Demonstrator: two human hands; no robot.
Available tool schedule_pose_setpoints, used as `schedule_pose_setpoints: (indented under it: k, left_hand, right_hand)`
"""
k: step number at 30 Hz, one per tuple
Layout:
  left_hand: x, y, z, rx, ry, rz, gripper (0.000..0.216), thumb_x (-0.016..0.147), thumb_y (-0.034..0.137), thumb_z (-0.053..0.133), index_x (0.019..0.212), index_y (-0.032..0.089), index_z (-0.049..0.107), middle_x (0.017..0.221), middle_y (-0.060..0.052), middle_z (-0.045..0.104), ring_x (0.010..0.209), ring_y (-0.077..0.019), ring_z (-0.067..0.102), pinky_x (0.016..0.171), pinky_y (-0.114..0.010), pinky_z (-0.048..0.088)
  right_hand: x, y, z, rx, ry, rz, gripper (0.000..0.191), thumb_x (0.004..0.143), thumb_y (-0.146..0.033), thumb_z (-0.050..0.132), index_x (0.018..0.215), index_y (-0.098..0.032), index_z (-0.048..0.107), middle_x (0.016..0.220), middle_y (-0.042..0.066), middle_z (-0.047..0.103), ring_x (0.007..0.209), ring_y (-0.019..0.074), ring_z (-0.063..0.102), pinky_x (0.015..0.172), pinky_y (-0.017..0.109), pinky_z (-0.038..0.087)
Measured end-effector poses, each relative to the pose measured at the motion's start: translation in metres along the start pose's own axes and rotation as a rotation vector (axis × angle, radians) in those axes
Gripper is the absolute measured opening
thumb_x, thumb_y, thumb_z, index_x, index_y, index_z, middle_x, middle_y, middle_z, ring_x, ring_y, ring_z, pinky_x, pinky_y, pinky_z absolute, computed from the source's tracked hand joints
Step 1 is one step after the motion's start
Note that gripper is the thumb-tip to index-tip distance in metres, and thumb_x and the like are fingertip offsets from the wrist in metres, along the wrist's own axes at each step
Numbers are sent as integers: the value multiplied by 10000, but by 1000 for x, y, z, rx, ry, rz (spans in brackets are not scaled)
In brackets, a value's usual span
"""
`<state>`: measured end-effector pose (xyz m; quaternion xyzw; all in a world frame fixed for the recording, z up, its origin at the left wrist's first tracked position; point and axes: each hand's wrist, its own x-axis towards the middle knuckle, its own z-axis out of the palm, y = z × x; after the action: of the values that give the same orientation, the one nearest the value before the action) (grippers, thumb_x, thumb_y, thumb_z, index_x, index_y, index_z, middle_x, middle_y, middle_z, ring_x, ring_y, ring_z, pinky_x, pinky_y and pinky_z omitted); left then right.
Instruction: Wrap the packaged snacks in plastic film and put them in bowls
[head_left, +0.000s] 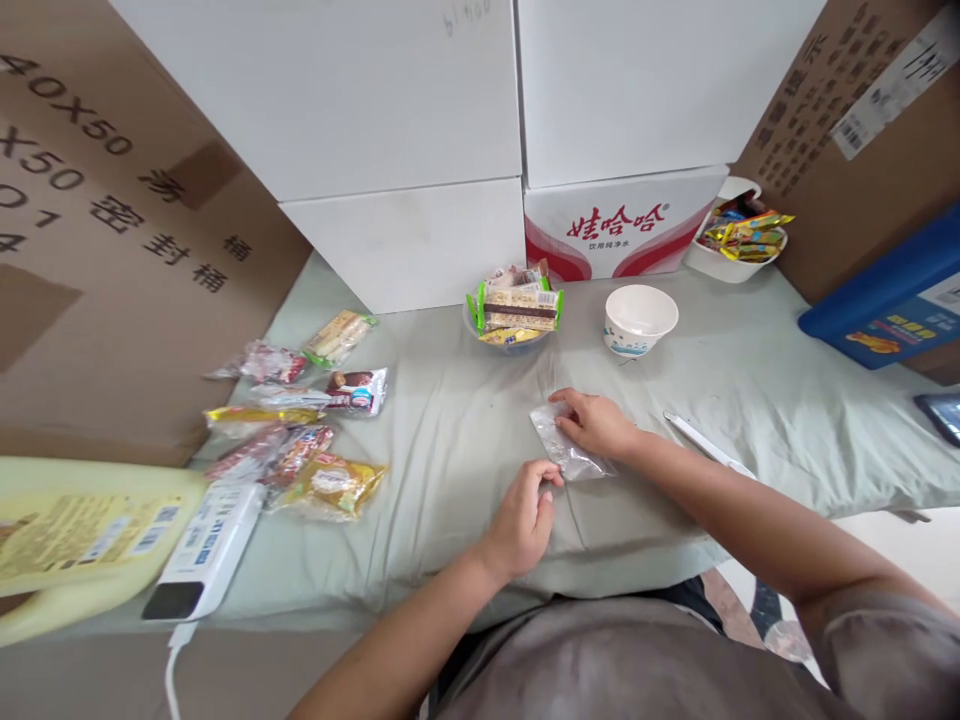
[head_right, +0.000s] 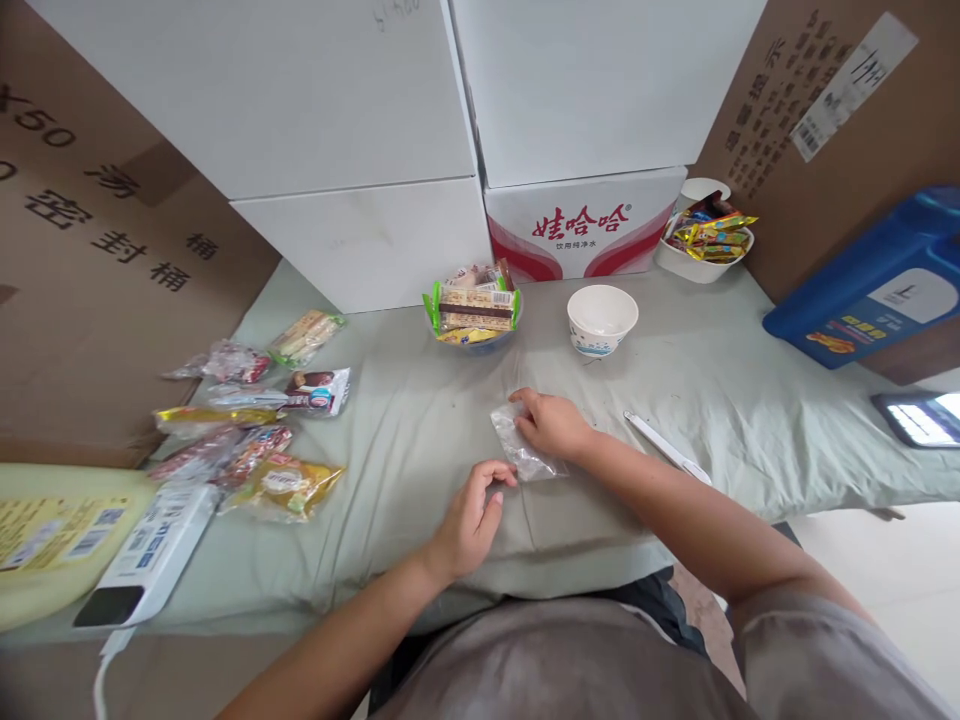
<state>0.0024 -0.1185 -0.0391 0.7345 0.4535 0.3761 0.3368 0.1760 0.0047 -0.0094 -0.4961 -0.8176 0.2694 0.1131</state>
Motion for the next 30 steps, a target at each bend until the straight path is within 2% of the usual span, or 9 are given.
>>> schedule_pose_setpoints:
  k: [4,7,10,13,17,20,23,27,30]
  left_hand:
    - [18,11,-18,140,56,19,179,906,116,380,1013,192,502,941,-66,573,896,-178,567,816,-328,496]
    - [47,12,-32,236,121,95,176,921,129,373,981,191,526,950,-67,590,918,-184,563,827,-323,480]
    - [79,-3,-35,301,57,147,205,899,101,379,950,193,556,932,-55,629,908,-186,577,827,-323,479]
    - [98,-25,-30,330,-49,120,251,824,31,392,858,191,582,845,-36,646,837,-183,594,785,-316,490]
    - [100,-41,-27,290,-107,157,312,774,-19,399,862,181,623,868,-44,669,863,-183,605,811,-319,500]
    - [96,-41,-27,270,-118,202,337,787,-30,398,898,177,640,936,-52,684,896,-180,605,840,-324,500]
    - [95,-42,-26,269,-106,193,327,802,-21,404,934,174,631,930,-56,685,887,-182,606,825,-326,507]
    - [96,-42,-27,264,-66,180,271,818,16,402,910,186,592,886,-49,656,873,-179,607,795,-316,507]
    - [89,-30,-29,310,120,74,207,788,35,415,846,190,539,907,-63,632,895,-190,606,811,-332,494]
  right_hand:
    - [-1,5,13,-82,86,8,386,900,-258,505,1276,-176,530,858,44,726,807,204,666,689,283,423]
    - [-4,6,18,-87,126,-17,388,897,-273,503,1271,-174,533,872,49,725,810,207,664,698,287,424]
    - [-4,5,21,-94,160,-21,359,893,-272,500,1236,-180,553,893,53,723,827,210,665,694,288,426]
    - [-3,6,20,-61,175,-35,332,873,-236,512,1196,-184,567,911,54,717,839,206,661,706,287,436]
    - [-4,19,11,195,170,10,385,866,-223,505,1248,-186,513,870,28,704,732,168,644,690,283,474]
    - [-13,28,0,308,327,96,339,877,-252,483,1206,-192,537,941,53,694,722,165,636,678,304,506]
    - [-27,26,-10,200,431,-45,268,908,-274,464,1121,-206,610,1001,88,682,867,209,635,751,357,522]
    - [-32,19,-9,-38,254,-377,292,948,-243,426,1116,-222,665,1105,89,681,1068,245,579,917,428,474]
    - [-26,25,0,-230,179,-364,307,947,-284,479,1192,-218,652,1230,81,654,1152,272,531,952,455,430]
